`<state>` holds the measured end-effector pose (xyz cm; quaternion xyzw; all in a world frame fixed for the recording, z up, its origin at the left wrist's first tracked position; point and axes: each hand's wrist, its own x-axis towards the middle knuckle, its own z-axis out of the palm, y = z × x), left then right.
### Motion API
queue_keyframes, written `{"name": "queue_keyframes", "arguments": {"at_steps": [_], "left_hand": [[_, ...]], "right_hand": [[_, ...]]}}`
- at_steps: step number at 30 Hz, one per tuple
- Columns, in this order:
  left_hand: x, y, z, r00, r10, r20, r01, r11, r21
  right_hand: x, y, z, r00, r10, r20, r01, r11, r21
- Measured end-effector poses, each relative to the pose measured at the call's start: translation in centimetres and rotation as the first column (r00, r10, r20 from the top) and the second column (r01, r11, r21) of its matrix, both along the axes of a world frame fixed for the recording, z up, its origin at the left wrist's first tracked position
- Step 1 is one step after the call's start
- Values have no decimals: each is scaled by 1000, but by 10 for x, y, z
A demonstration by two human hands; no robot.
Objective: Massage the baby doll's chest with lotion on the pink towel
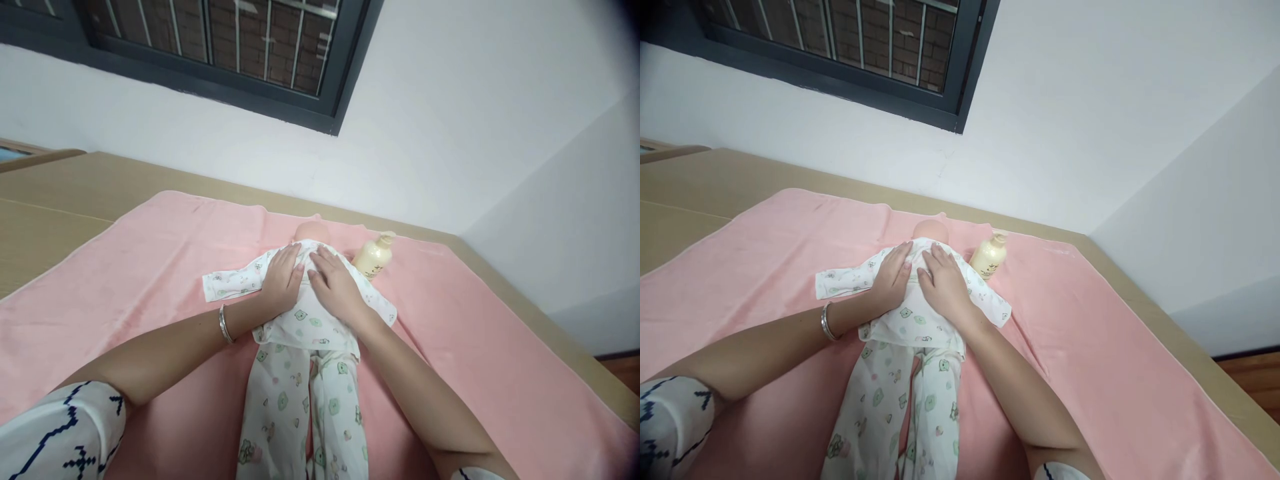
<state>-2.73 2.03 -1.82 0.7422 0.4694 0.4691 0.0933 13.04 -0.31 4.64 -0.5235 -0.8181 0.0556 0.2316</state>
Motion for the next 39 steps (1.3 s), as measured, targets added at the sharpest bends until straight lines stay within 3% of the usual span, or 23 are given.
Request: {"name": "queue_keyframes", "arguments": {"at_steps": [4, 8, 13, 18, 22, 25, 28, 30, 33, 35, 37, 39], "left_hand": [[0, 1, -3, 997, -37, 72, 33, 998, 60], [1, 2, -5, 991, -56, 125, 45, 995, 84], [1, 1, -5, 986, -68, 151, 55, 995, 87], [0, 1, -4, 989, -62, 133, 52, 995, 81], [2, -5, 4, 1000, -23, 13, 23, 999, 27], [11, -26, 16, 979, -33, -202, 30, 999, -22], [22, -57, 24, 914, -138, -382, 143, 990, -15], [26, -77, 27, 881, -239, -409, 257, 966, -13], [24, -91, 36, 874, -429, -227, 420, 903, -87], [24, -86, 50, 834, -542, 103, 551, 808, -211], [31, -71, 72, 665, -502, 553, 721, 624, -301], [44, -49, 96, 392, -229, 891, 855, 449, -260]], "right_hand": [[-1, -2, 0, 995, -53, -81, 64, 989, 133], [-2, -2, -3, 999, 45, -7, -45, 998, 47], [-2, -5, -2, 996, 20, -91, -4, 985, 174], [-9, -7, -5, 991, 73, 111, -72, 997, -9], [3, -7, 17, 997, 52, 49, -54, 998, 34], [21, -8, 42, 992, -59, -113, 75, 987, 142], [33, -10, 56, 964, -139, -225, 177, 972, 158], [36, -10, 59, 965, -152, -215, 187, 971, 150], [45, -4, 61, 968, -193, -162, 222, 957, 187], [56, 3, 64, 949, -265, -170, 299, 926, 230], [70, 10, 67, 915, -346, -208, 389, 895, 219], [80, 16, 68, 895, -390, -218, 427, 889, 166]]}}
